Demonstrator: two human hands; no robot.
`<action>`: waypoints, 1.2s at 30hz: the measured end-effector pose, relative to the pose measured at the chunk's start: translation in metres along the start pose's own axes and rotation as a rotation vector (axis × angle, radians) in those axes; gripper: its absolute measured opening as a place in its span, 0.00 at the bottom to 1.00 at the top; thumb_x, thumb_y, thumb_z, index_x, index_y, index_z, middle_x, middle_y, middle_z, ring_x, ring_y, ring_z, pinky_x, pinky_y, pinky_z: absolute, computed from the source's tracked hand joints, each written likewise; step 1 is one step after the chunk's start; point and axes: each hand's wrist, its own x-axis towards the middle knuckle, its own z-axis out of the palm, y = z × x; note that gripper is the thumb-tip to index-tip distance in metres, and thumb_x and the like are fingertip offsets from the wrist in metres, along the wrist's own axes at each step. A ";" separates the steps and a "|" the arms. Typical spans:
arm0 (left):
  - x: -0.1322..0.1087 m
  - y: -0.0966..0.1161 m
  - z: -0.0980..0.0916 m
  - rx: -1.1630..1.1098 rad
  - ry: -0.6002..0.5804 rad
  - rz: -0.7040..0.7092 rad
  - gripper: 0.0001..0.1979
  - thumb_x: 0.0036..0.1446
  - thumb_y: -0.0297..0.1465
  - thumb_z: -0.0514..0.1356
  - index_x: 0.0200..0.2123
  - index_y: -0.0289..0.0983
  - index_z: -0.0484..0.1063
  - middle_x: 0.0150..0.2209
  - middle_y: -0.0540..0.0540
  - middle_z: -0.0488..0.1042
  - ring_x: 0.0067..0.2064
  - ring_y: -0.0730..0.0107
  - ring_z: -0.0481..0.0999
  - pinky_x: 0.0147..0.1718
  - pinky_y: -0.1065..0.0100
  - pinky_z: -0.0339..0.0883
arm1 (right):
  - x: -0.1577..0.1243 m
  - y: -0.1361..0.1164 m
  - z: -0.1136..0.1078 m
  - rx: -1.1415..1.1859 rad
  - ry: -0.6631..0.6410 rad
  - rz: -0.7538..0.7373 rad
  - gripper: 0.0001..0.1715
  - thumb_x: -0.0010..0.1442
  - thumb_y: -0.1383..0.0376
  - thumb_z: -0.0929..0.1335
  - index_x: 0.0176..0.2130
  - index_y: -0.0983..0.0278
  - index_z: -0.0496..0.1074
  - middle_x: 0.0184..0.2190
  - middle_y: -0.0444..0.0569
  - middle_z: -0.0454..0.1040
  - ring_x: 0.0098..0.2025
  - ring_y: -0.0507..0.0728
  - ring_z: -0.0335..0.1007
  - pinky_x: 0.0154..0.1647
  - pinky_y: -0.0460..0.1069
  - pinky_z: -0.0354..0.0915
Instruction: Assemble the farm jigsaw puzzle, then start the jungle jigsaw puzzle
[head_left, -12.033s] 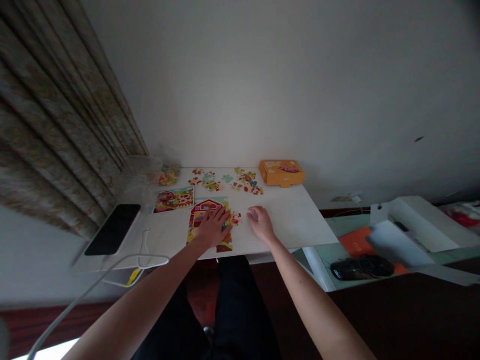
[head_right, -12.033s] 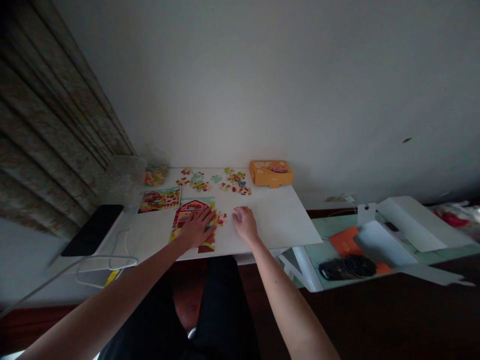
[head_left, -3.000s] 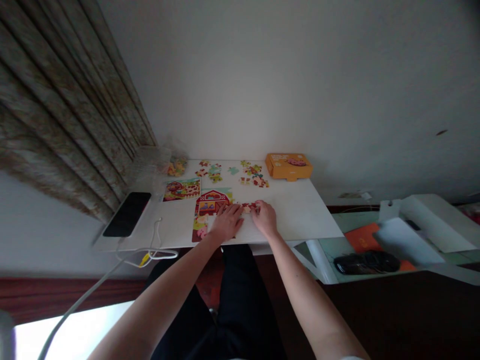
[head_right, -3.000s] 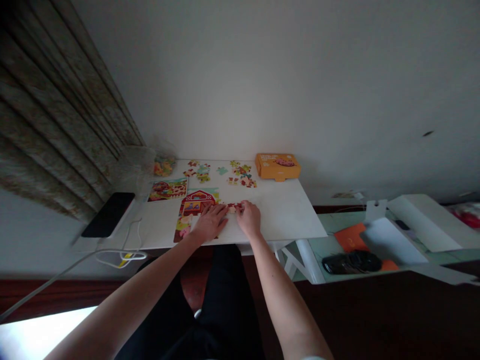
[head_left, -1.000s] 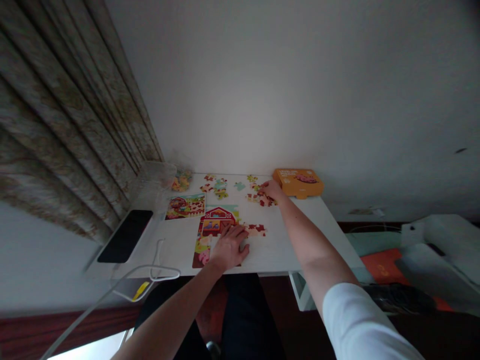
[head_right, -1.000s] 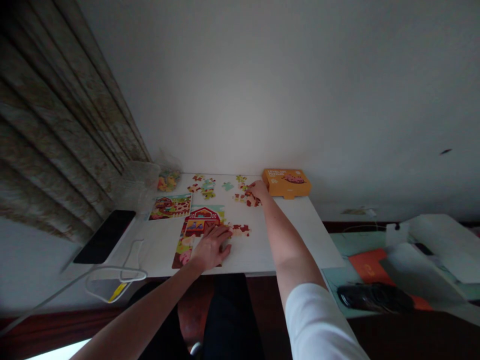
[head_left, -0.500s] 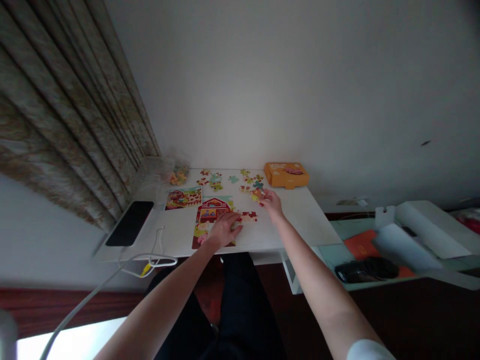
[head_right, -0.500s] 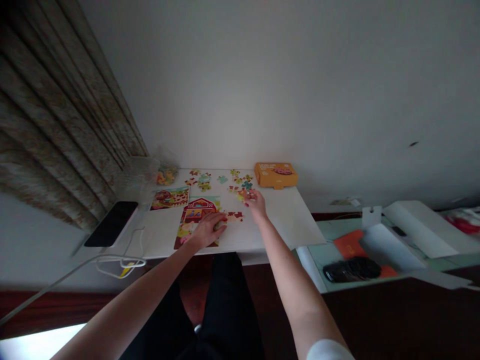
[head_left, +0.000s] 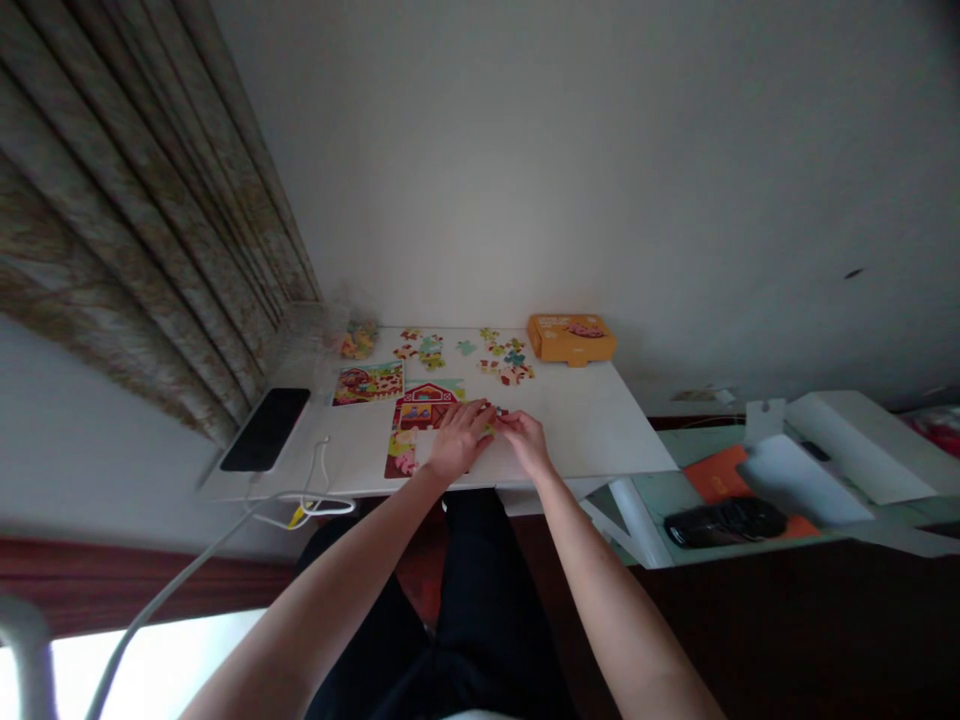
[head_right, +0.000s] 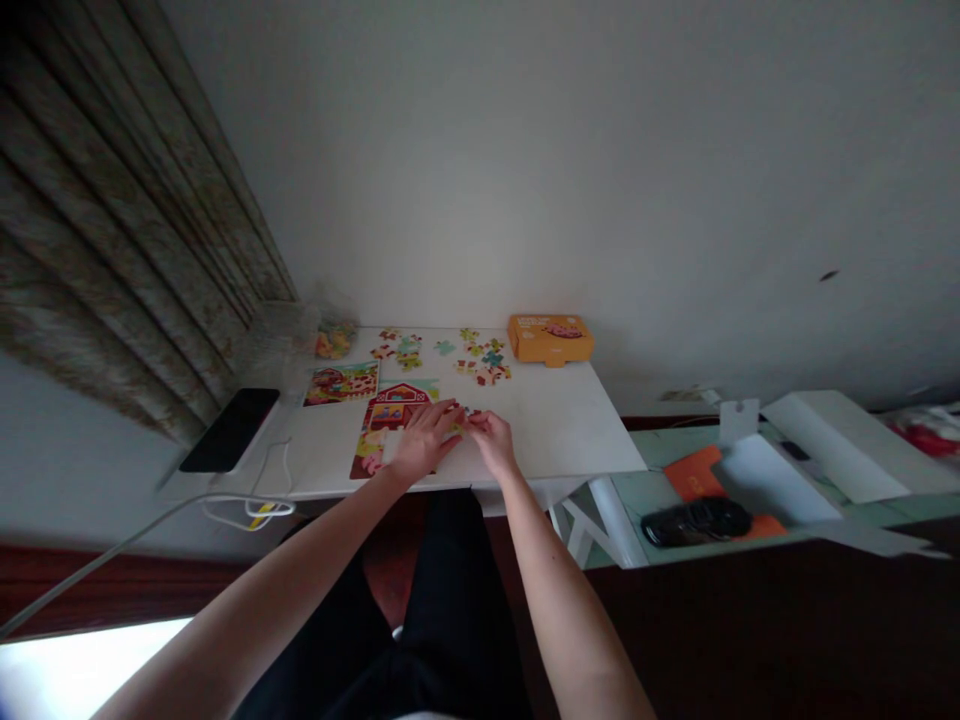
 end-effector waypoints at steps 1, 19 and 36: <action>0.002 0.002 -0.001 0.008 -0.004 0.011 0.23 0.65 0.31 0.59 0.63 0.43 0.68 0.64 0.38 0.69 0.65 0.52 0.68 0.66 0.47 0.58 | 0.000 -0.001 -0.001 0.004 -0.012 0.005 0.26 0.39 0.48 0.80 0.28 0.61 0.72 0.29 0.46 0.79 0.35 0.58 0.75 0.43 0.53 0.70; -0.067 -0.082 -0.038 -0.065 -0.126 -0.002 0.19 0.57 0.36 0.66 0.52 0.46 0.78 0.58 0.43 0.77 0.60 0.53 0.75 0.62 0.48 0.65 | -0.017 0.005 0.013 -1.138 -0.074 -0.391 0.18 0.69 0.60 0.65 0.55 0.57 0.74 0.63 0.56 0.69 0.67 0.68 0.59 0.68 0.71 0.49; -0.070 -0.086 -0.036 -0.032 -0.174 0.007 0.18 0.62 0.36 0.59 0.54 0.46 0.78 0.61 0.43 0.74 0.62 0.54 0.72 0.66 0.45 0.58 | -0.019 0.005 0.016 -1.223 -0.117 -0.358 0.21 0.70 0.58 0.64 0.60 0.53 0.72 0.64 0.52 0.70 0.67 0.68 0.58 0.69 0.72 0.44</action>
